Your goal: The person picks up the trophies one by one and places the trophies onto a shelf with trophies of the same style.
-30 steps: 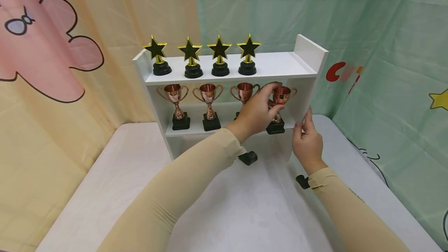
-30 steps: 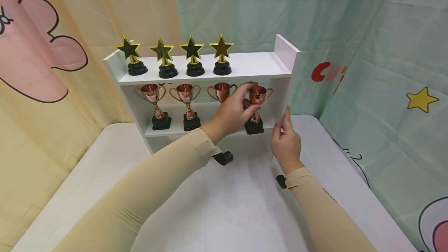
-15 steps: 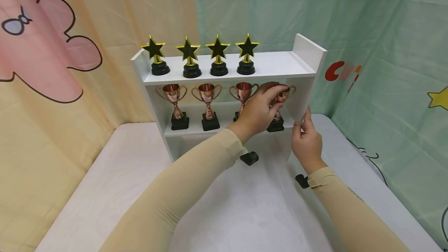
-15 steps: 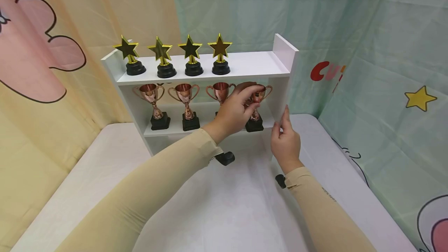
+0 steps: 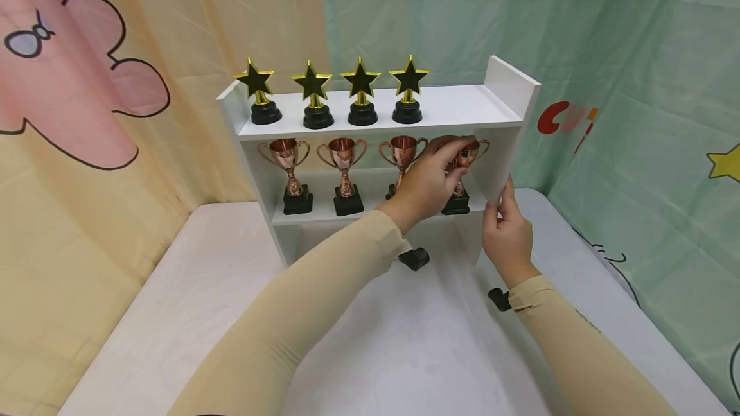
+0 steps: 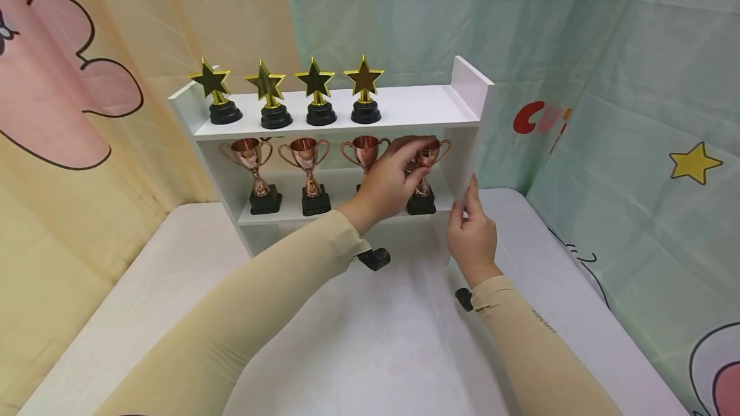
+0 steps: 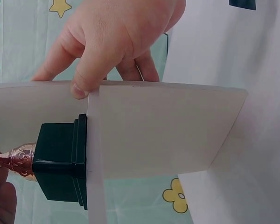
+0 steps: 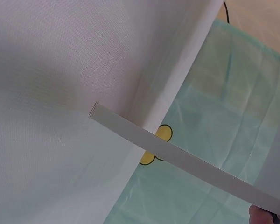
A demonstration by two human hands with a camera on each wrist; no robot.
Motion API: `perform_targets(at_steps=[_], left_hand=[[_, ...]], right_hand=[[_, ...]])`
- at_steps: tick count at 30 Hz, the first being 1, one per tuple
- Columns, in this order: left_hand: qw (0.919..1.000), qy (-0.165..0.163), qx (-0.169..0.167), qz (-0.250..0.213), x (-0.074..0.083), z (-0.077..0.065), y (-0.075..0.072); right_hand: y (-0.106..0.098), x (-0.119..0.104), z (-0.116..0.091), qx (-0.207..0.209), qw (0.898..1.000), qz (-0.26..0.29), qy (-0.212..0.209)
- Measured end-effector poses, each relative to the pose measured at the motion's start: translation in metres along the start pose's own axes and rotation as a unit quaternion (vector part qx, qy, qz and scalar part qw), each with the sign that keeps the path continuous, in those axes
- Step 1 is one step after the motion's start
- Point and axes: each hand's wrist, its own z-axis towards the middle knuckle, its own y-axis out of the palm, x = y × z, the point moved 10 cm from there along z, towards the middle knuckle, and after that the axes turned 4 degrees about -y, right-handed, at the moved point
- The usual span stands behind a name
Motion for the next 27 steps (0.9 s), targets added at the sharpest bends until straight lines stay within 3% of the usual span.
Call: perform_targets(at_steps=[12,27], left_hand=[[0.9998,-0.008,0.002,0.018,-0.0028,0.0015,0.0010],[0.9999,-0.007,0.001,0.009,-0.0056,0.0037,0.0029]], right_hand=[[-0.0004,-0.0002,-0.0006,-0.002,1.000,0.000,0.006],[0.0004,0.0015,-0.0010,-0.002,1.000,0.000,0.008]])
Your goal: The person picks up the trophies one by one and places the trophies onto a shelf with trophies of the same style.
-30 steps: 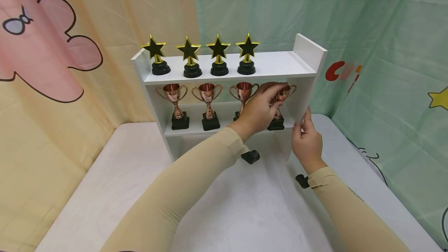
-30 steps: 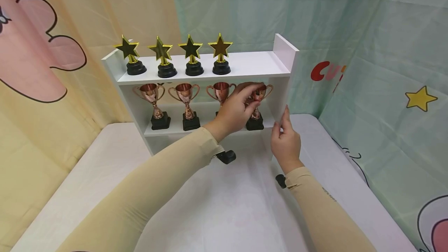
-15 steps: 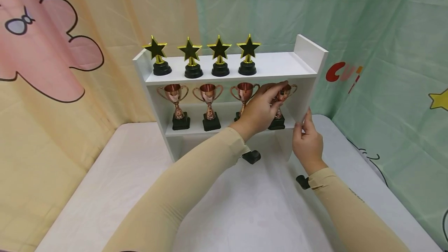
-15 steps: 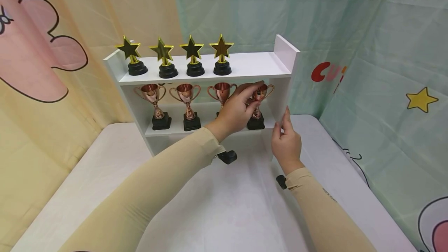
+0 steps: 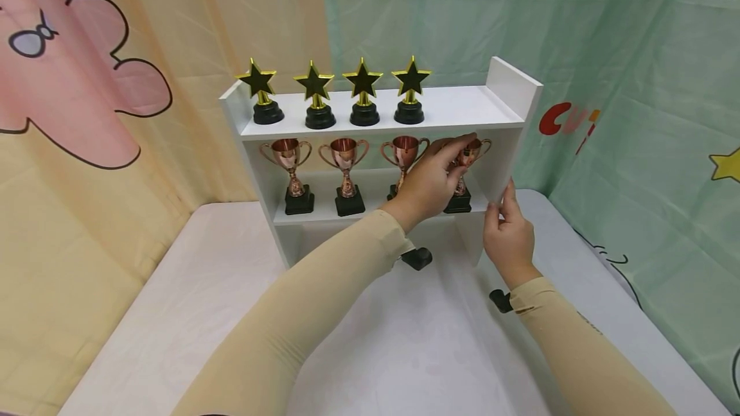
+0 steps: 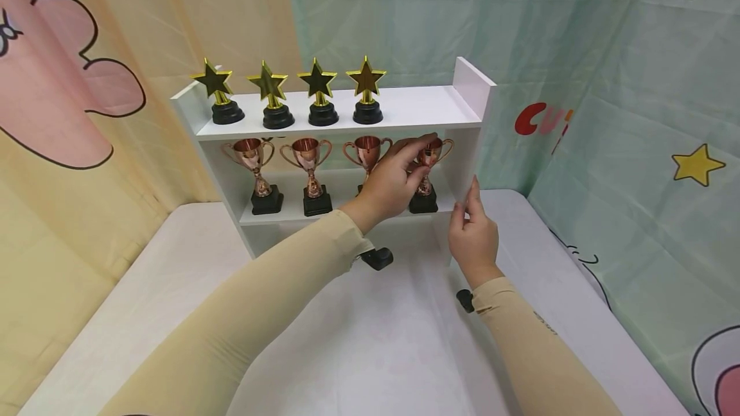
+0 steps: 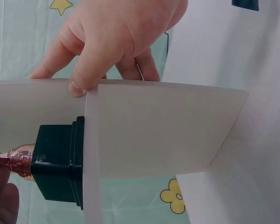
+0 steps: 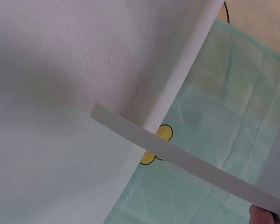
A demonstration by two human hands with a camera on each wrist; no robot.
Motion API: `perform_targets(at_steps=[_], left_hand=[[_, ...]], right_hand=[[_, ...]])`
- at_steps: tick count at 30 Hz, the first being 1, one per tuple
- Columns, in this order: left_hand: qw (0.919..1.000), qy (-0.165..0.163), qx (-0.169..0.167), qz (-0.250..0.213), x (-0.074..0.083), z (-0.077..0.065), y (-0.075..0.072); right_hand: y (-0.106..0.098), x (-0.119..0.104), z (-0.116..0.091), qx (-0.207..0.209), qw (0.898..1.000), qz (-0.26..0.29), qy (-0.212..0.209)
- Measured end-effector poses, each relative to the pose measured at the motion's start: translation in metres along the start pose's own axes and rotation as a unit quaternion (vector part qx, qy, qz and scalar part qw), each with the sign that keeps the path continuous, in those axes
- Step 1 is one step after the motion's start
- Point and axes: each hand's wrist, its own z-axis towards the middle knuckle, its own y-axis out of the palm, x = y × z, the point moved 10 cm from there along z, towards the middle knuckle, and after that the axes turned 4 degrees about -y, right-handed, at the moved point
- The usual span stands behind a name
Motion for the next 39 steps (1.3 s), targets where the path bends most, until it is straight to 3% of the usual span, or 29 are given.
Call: perform_targets(at_steps=[19,33,39], left_hand=[[0.9995,-0.025,-0.016,-0.009,-0.001,-0.001,0.003],[0.9967,-0.037,-0.037,-0.062,-0.009,-0.004,0.009],[0.9974,-0.064,-0.031,-0.014,-0.012,-0.005,0.010]], right_hand=[[0.000,0.002,0.000,0.003,1.000,-0.005,-0.001],[-0.001,-0.002,0.000,0.005,1.000,0.002,-0.010],[-0.001,-0.002,0.000,0.006,1.000,0.005,-0.011]])
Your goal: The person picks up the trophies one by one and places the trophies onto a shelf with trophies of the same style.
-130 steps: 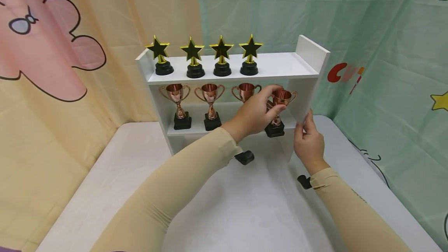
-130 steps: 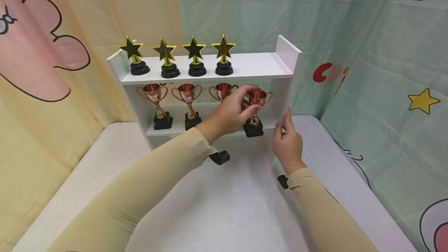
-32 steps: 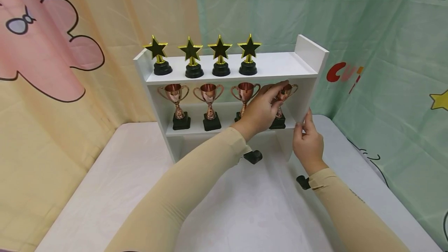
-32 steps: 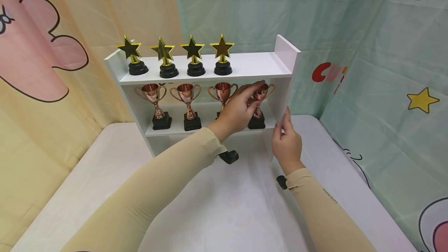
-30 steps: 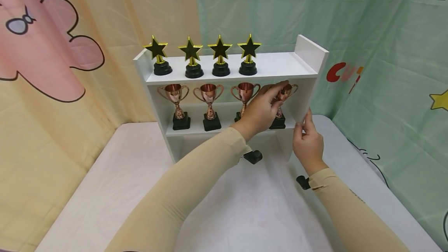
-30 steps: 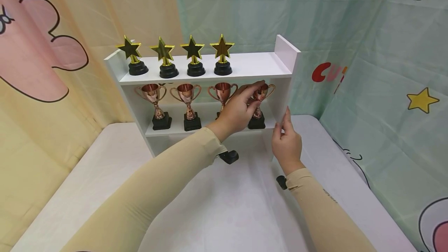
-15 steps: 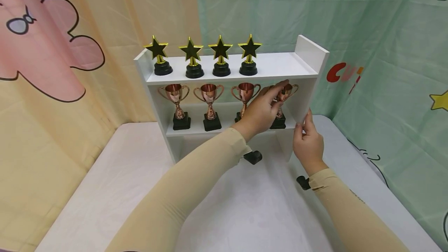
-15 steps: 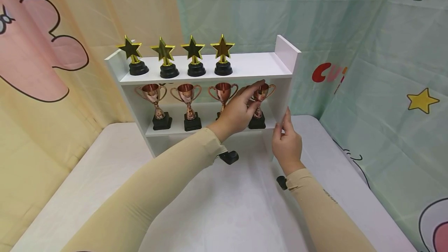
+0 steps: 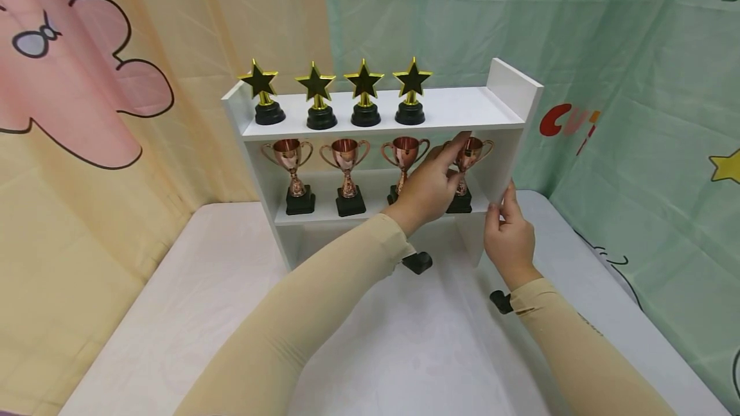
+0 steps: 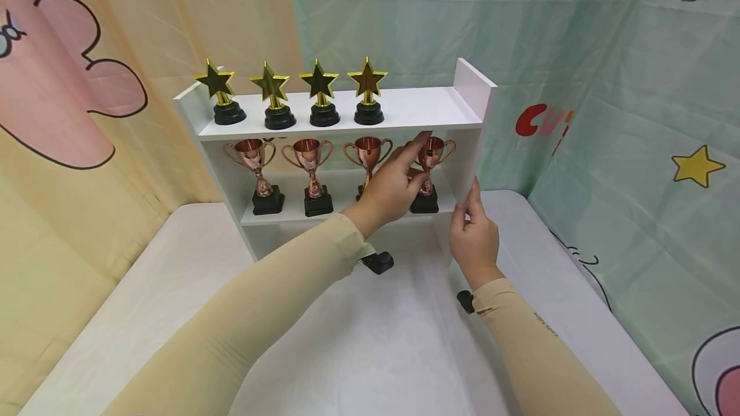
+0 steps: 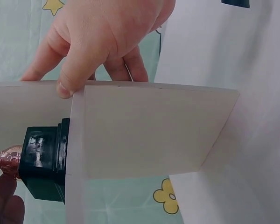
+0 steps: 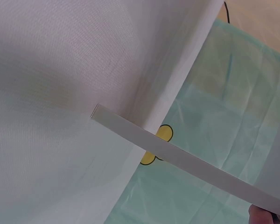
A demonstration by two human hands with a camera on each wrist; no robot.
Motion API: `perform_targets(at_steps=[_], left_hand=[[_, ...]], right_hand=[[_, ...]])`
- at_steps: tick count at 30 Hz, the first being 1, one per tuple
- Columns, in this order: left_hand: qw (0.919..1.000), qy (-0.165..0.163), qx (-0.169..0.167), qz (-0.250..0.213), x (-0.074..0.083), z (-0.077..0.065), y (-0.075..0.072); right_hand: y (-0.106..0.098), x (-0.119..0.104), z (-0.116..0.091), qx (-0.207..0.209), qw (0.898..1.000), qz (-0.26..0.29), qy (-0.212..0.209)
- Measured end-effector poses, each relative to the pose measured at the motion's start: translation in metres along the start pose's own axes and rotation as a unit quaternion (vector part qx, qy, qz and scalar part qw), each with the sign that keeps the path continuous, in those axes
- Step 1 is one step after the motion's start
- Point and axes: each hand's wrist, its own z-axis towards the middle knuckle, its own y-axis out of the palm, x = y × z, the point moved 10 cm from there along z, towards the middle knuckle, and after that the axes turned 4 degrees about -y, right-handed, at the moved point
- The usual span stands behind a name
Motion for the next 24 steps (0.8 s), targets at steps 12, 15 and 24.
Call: perform_targets(at_steps=[12,15,24], left_hand=[[0.9996,-0.013,0.012,0.021,-0.0021,-0.0012,-0.0021],[0.9998,-0.007,0.007,0.015,-0.0014,-0.0026,-0.0036],[0.9998,0.009,-0.006,0.014,0.0018,-0.0092,-0.0050]], right_hand=[[0.0006,0.0007,-0.0006,-0.002,1.000,0.003,0.005],[0.0002,-0.0004,-0.0007,-0.003,1.000,0.004,0.006],[-0.0003,-0.0010,-0.0009,-0.008,1.000,0.002,0.013]])
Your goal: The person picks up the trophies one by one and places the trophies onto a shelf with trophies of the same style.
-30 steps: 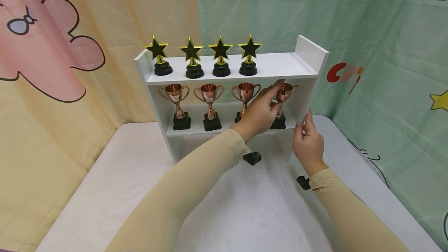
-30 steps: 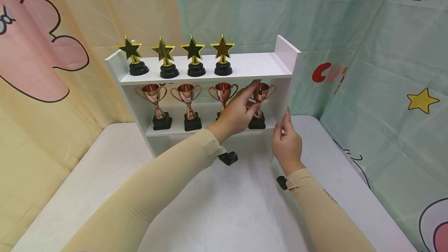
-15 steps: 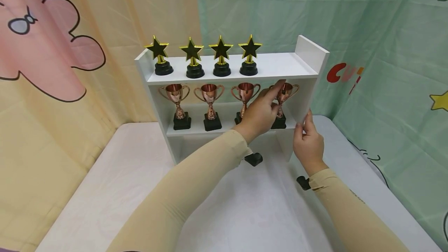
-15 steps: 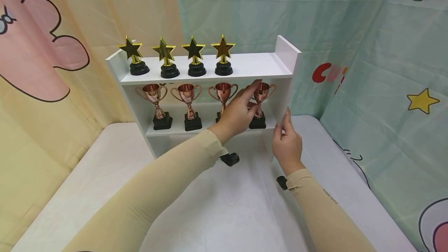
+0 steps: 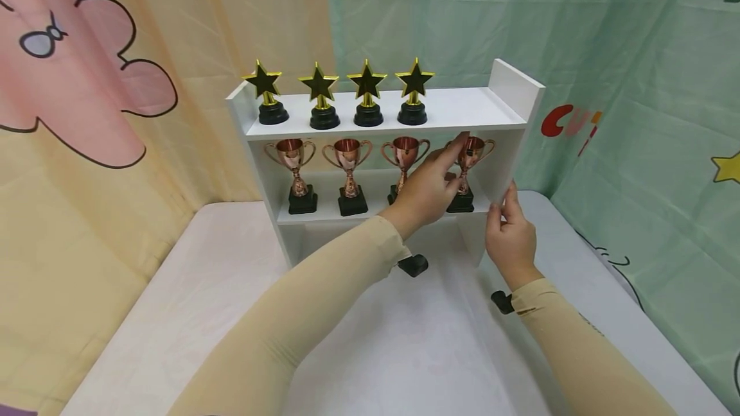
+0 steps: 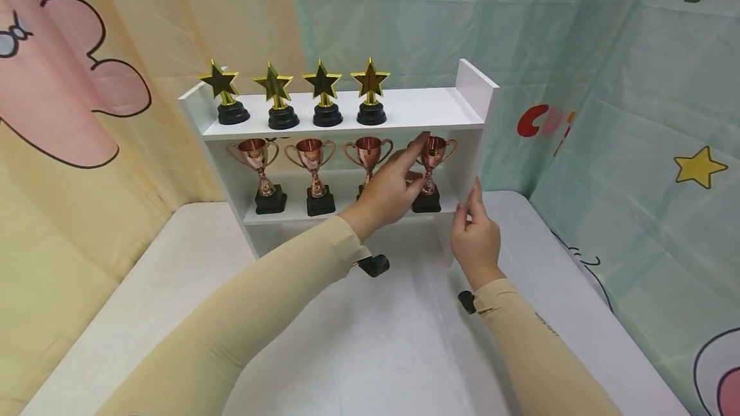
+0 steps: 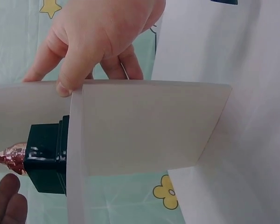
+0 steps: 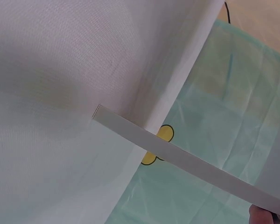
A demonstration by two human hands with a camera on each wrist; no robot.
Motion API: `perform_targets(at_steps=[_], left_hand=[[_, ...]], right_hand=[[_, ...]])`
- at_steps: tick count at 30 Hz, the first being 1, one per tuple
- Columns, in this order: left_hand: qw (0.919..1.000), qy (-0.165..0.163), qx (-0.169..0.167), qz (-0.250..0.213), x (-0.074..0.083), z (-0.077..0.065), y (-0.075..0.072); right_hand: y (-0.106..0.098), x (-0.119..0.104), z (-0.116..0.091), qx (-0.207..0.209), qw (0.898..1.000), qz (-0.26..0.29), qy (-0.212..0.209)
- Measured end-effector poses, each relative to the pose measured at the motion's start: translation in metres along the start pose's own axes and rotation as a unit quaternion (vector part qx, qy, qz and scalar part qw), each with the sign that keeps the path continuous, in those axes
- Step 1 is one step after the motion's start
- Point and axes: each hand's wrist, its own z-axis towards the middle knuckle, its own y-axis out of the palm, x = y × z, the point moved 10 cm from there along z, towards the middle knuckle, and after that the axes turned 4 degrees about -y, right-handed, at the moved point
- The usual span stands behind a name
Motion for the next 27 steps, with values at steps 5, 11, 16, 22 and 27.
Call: perform_targets(at_steps=[5,11,16,22,27], left_hand=[[0.9997,-0.005,0.002,0.025,0.001,-0.007,-0.003],[0.9982,-0.018,0.009,0.056,0.000,-0.018,-0.006],[0.9985,-0.001,0.012,0.054,0.003,-0.030,-0.008],[0.9987,0.024,0.006,0.046,0.006,-0.049,-0.012],[0.9991,0.030,-0.007,0.028,0.003,-0.066,-0.017]], right_hand=[[0.001,0.002,0.000,0.001,1.000,0.000,-0.001],[0.001,0.002,-0.001,0.004,1.000,-0.003,-0.008],[0.001,0.002,0.000,0.003,1.000,-0.006,-0.013],[0.002,0.000,0.000,-0.001,1.000,-0.009,-0.013],[0.001,0.000,-0.001,-0.003,1.000,-0.004,-0.007]])
